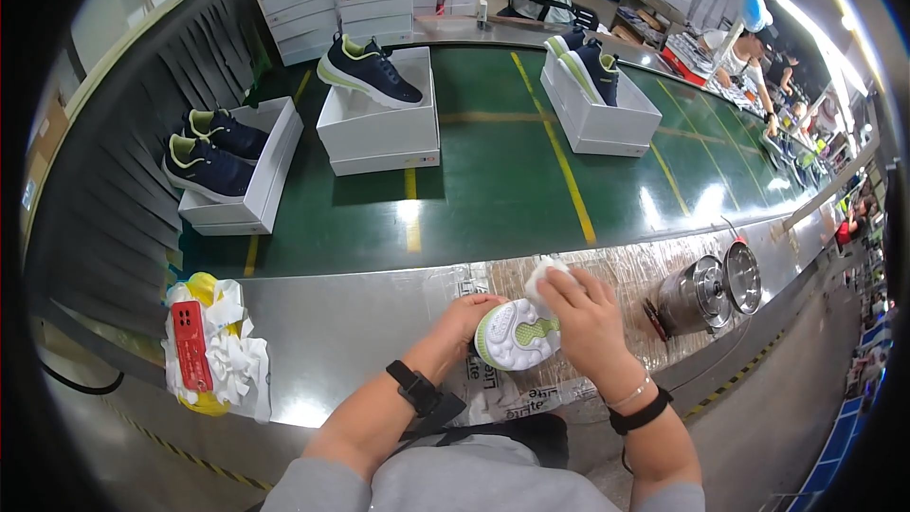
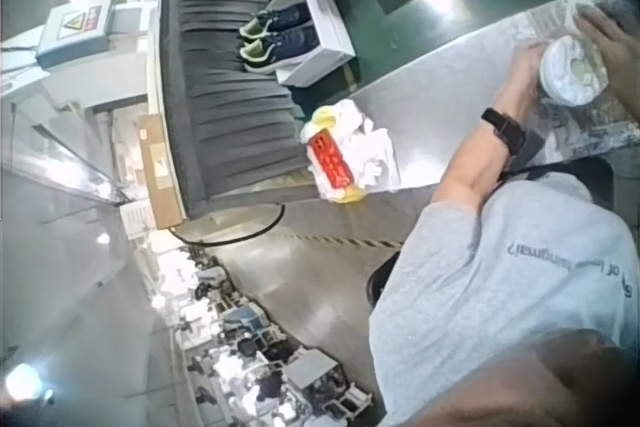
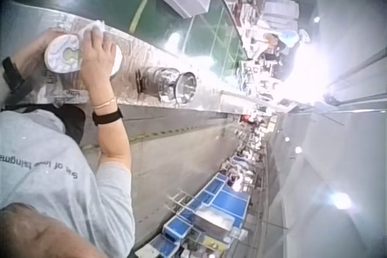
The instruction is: Cleaning the white soles of blue sneakers and placing them into shoe boxes on a factory conveyor line.
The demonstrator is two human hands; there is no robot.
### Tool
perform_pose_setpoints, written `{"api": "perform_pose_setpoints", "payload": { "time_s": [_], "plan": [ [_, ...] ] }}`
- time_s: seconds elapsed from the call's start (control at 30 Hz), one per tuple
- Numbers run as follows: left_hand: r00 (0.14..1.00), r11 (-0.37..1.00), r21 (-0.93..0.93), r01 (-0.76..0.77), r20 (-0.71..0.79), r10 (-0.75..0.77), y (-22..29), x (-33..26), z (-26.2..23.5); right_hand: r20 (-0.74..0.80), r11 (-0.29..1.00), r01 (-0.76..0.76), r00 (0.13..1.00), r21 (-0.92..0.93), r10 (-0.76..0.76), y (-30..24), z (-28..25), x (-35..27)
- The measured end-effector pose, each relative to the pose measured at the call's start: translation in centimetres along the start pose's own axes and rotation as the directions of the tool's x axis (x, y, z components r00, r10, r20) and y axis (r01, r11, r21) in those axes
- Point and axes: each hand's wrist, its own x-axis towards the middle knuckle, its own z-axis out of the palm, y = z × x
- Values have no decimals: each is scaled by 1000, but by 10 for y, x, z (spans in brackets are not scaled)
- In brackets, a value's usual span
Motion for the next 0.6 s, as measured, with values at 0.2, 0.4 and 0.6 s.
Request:
{"api": "perform_pose_setpoints", "payload": {
  "time_s": [0.2,0.4,0.6],
  "plan": [
    [1000,1000,19,-1,-15,1,-1,2,4,-168,954,-240,948,178,270,1,-15,-49],
    [1000,1000,21,-8,16,7,-4,-1,2,-147,986,11,989,166,14,-24,-25,-44],
    [938,967,-227,116,345,-32,-6,11,-19,-137,955,274,957,118,-257,-28,-8,-14]
  ]
}}
